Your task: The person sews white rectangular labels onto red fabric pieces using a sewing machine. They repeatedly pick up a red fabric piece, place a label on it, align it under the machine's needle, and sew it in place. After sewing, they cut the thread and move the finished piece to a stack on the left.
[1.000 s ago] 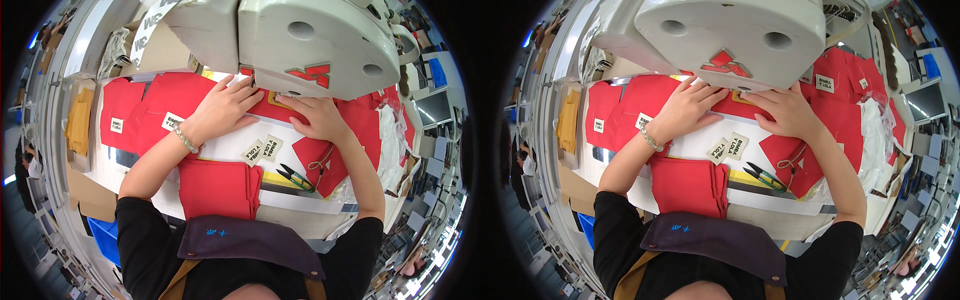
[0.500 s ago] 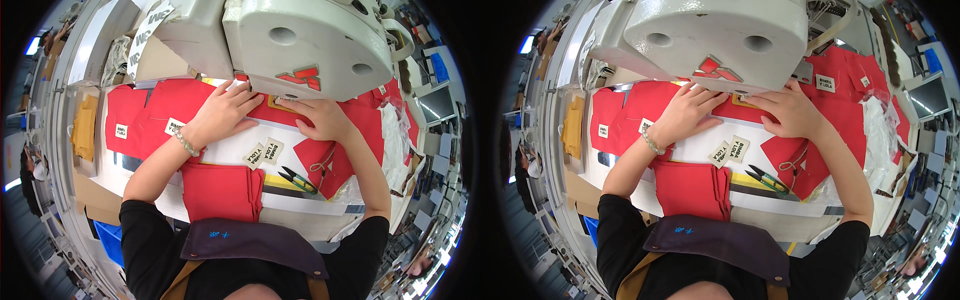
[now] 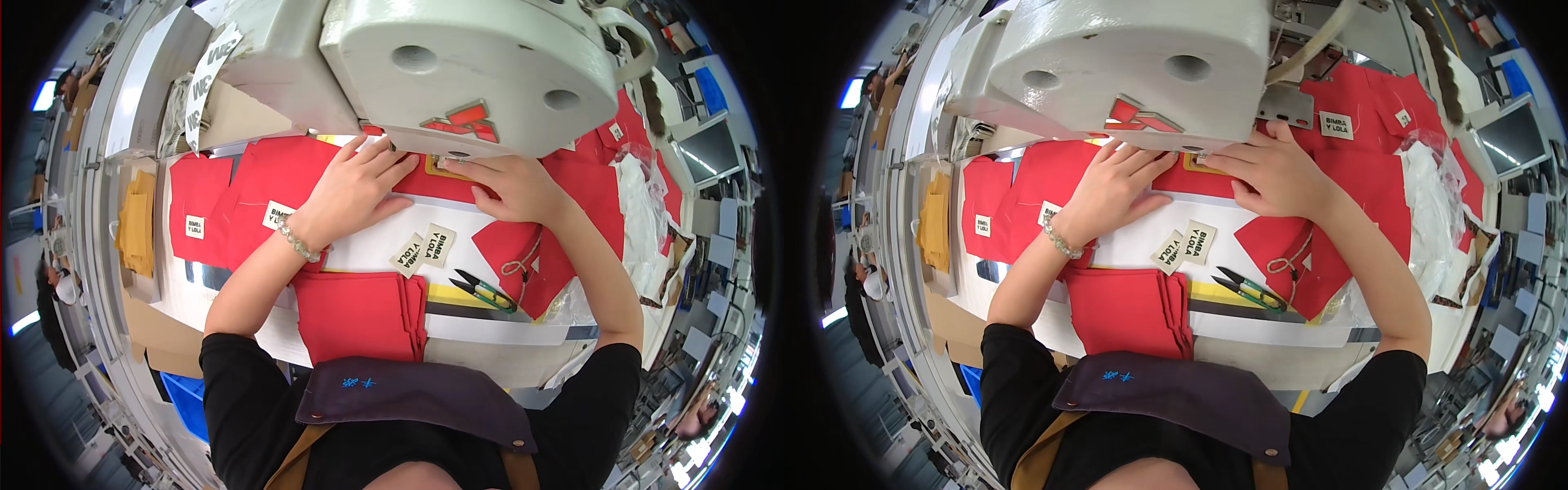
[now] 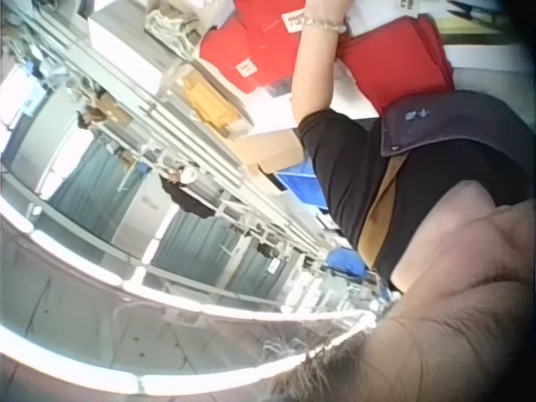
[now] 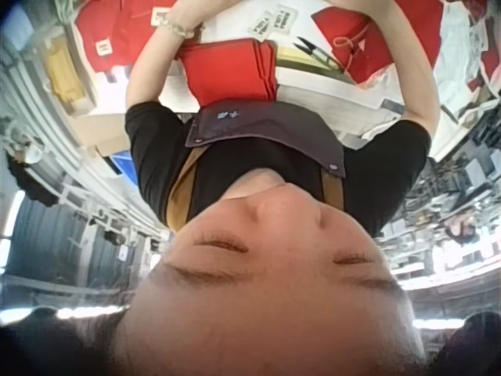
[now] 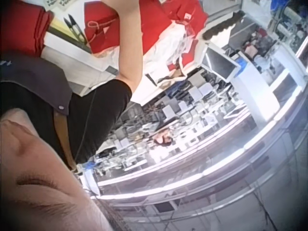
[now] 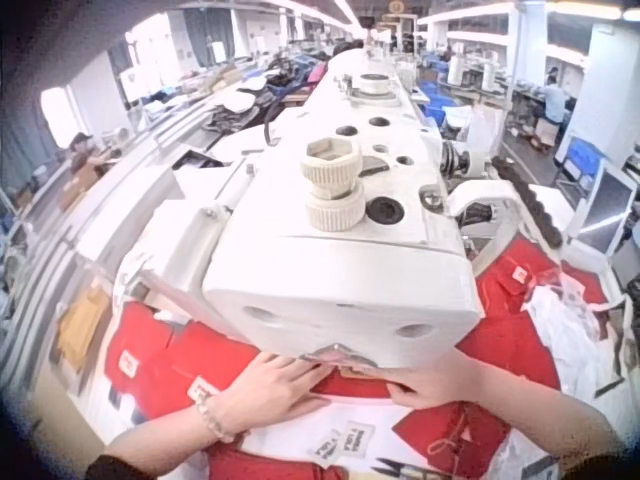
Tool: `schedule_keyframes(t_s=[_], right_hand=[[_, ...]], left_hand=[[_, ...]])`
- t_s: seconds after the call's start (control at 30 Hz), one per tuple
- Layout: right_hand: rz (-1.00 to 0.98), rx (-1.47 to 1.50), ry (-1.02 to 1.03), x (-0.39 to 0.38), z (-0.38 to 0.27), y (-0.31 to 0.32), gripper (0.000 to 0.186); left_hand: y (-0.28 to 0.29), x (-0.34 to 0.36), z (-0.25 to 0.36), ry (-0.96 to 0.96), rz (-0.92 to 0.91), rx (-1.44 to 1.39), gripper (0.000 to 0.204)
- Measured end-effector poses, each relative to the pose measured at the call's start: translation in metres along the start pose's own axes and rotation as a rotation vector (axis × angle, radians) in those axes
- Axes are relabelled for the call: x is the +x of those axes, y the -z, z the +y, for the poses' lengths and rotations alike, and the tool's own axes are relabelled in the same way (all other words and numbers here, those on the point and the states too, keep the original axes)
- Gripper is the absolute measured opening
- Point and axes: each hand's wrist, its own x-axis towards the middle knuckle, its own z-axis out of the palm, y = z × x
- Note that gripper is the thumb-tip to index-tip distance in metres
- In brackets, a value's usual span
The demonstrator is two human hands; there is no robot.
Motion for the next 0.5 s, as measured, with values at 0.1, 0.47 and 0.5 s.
schedule_keyframes(t_s=[0.1,0.47,0.5], right_hand=[[0.03,-0.001,0.015,-0.0036,0.0055,-0.0044,0.038],[0.024,-0.158,-0.005,-0.0092,0.001,-0.0076,0.041],[0.008,-0.168,-0.008,-0.0088,0.0037,-0.007,0.042]], left_hand=[[-0.0001,0.0009,0.0022,-0.014,0.012,0.015,0.05],[0.0033,0.0034,0.0026,0.005,0.011,0.046,0.05],[0.0031,0.0041,0.0017,0.016,0.011,0.036,0.05]])
